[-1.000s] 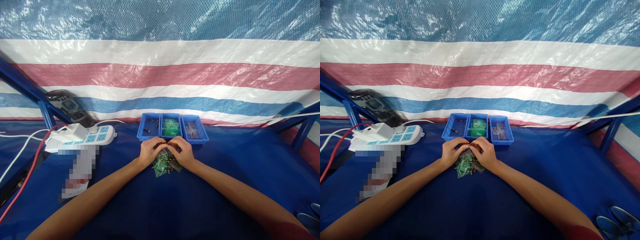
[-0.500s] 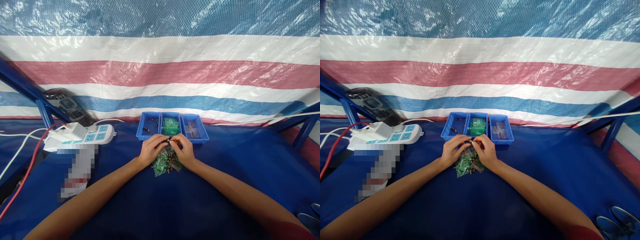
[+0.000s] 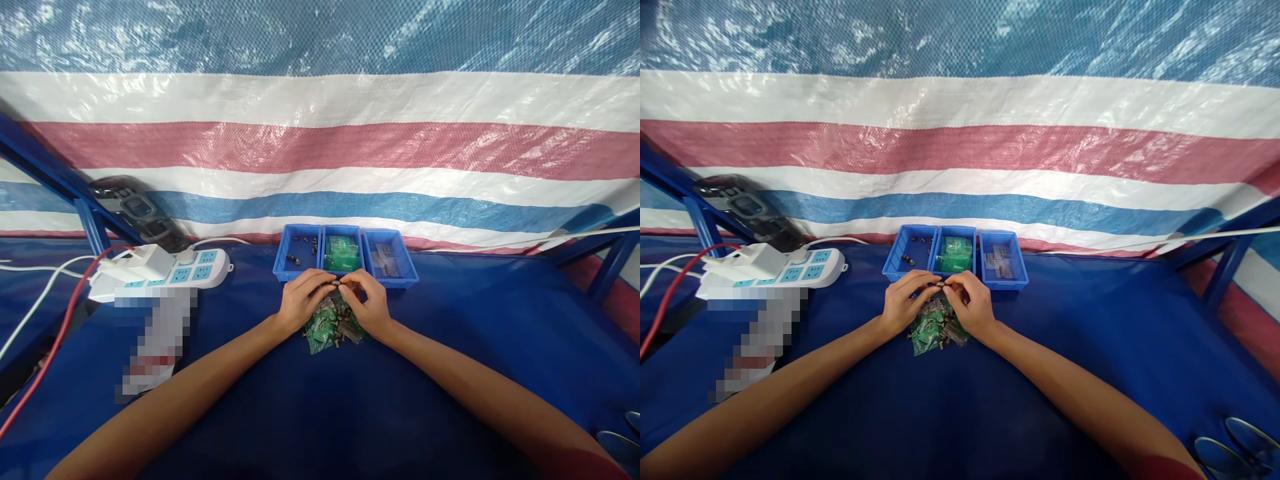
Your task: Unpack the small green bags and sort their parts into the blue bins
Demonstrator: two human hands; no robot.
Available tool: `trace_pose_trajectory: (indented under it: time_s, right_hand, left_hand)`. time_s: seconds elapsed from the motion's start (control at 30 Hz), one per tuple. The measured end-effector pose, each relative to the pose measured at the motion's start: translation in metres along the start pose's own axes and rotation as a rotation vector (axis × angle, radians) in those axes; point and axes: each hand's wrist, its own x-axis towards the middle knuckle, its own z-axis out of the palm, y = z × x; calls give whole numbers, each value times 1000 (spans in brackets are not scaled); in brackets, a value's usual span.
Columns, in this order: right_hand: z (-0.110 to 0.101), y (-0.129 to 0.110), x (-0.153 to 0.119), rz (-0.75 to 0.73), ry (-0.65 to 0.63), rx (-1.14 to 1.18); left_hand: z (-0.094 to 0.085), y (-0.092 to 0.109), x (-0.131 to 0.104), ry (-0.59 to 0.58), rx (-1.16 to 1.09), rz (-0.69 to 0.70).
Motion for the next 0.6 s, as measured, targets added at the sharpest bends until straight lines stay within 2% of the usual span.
trace_pose_trajectory:
  time_s: [0.6]
  right_hand:
    - [-1,-1,0,-14,10,-8]
  left_hand:
    - [-1,-2,0,-40,-35,-17]
